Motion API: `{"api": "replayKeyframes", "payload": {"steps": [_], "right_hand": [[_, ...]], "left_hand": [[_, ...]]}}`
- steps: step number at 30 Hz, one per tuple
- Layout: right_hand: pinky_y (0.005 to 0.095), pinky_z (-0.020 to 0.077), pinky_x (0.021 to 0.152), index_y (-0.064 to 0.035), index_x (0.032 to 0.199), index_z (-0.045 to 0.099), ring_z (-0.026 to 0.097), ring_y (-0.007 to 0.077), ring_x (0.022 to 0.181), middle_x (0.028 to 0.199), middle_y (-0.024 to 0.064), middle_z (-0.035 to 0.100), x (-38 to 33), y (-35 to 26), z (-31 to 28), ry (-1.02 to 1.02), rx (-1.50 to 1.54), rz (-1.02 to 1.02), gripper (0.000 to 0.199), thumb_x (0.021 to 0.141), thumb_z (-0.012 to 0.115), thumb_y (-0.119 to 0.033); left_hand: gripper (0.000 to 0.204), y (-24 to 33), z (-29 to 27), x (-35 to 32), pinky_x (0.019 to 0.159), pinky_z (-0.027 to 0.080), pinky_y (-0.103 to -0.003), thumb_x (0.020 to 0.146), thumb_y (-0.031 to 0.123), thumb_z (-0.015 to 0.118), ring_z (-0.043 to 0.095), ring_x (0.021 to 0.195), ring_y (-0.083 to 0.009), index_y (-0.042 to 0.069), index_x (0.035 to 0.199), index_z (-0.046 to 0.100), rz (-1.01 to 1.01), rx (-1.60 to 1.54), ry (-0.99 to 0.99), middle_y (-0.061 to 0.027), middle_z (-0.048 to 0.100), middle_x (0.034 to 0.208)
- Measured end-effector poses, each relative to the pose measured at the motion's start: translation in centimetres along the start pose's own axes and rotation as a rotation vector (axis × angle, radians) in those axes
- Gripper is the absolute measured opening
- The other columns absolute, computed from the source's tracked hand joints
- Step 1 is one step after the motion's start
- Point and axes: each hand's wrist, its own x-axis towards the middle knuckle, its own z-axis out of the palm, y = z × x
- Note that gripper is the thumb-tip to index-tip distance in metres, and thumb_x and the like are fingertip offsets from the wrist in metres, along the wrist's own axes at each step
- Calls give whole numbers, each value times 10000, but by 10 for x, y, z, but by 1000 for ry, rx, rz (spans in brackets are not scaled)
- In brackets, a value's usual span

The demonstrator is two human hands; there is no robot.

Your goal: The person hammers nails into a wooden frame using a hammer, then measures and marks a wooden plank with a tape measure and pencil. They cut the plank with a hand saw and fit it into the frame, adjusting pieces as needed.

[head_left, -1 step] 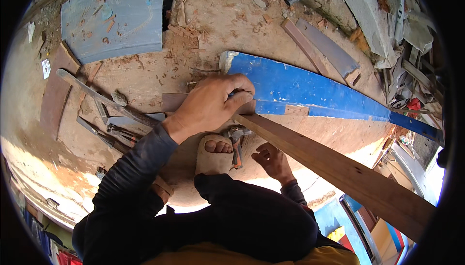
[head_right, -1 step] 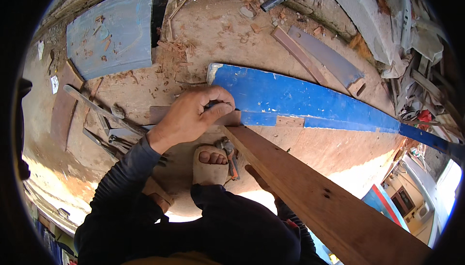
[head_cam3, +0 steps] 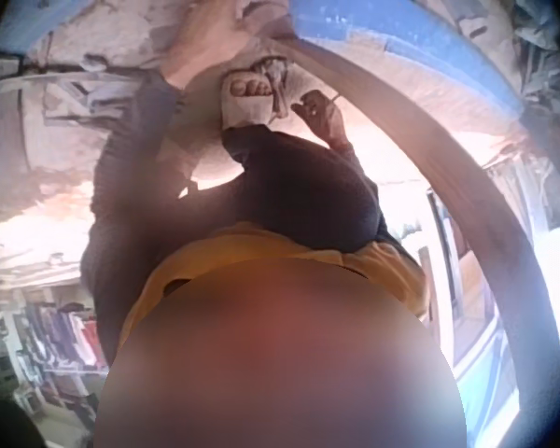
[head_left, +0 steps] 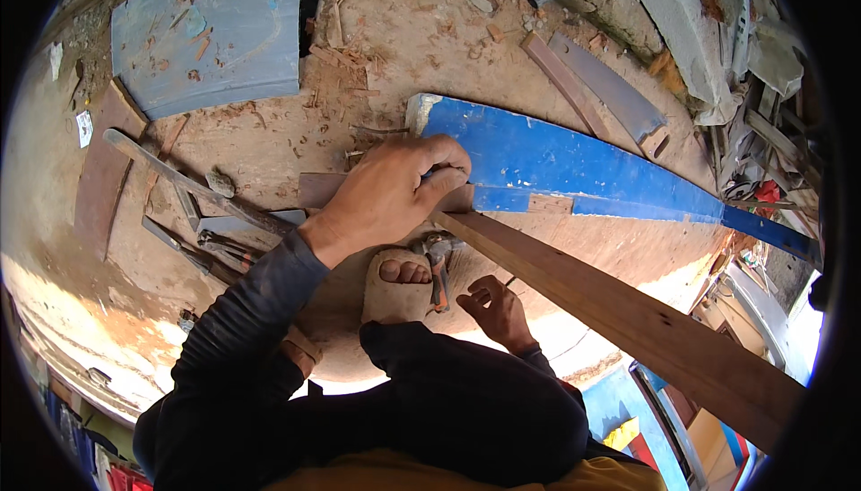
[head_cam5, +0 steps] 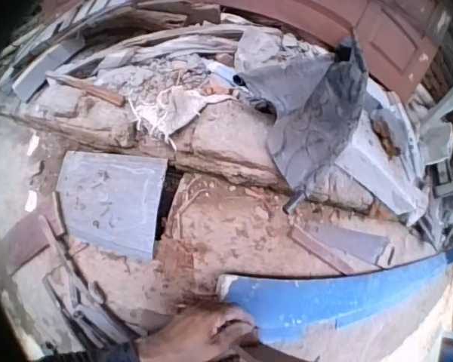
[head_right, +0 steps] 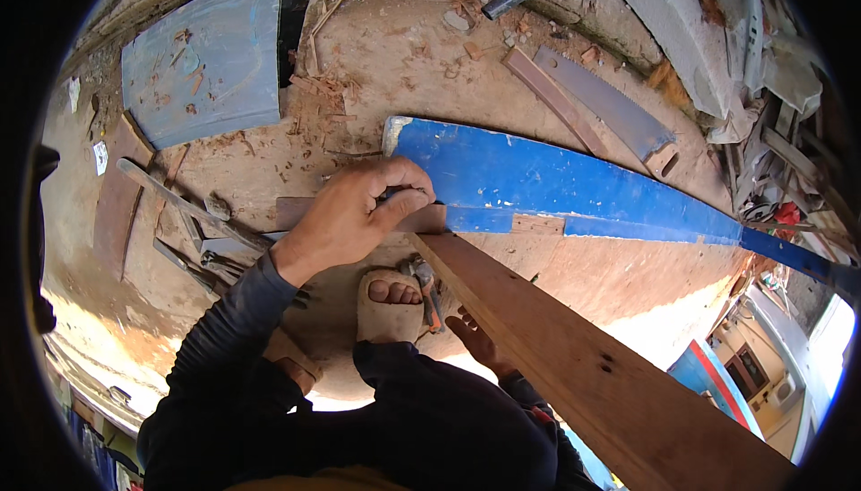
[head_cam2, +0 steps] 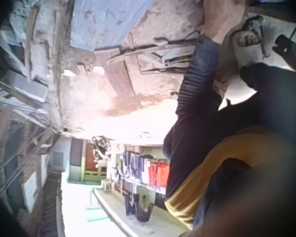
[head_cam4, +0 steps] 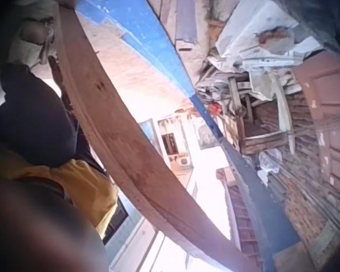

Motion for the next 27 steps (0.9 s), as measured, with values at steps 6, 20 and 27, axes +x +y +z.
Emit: {"api": "replayKeyframes", "payload": {"steps": [6,20,27], "right_hand": [[478,582,901,-16,1325,556,713,359,1046,1151,216,699,-15,67,82,69,-334,-47,622,870,886,-282],[503,553,818,-12,1145,566,692,410,907,1022,219,677,-12,56,101,253,-57,248,385,854,739,-194],[251,351,477,-69,1101,543,426,88,502,696,6,514,-65,41,-18,121,400,233,233,998,681,-227]], "left_hand": [[155,-2,1,-2,930,538,-466,1025,193,659,708,966,-369,68,1101,710,189,169,58,-140,740,1038],[206,-15,-24,-40,614,544,-528,1048,179,617,701,643,-404,112,1207,505,-115,787,66,-159,684,697],[266,-22,-19,-37,566,536,-508,1026,173,628,685,578,-399,95,1226,470,-59,837,55,-163,676,655]]}}
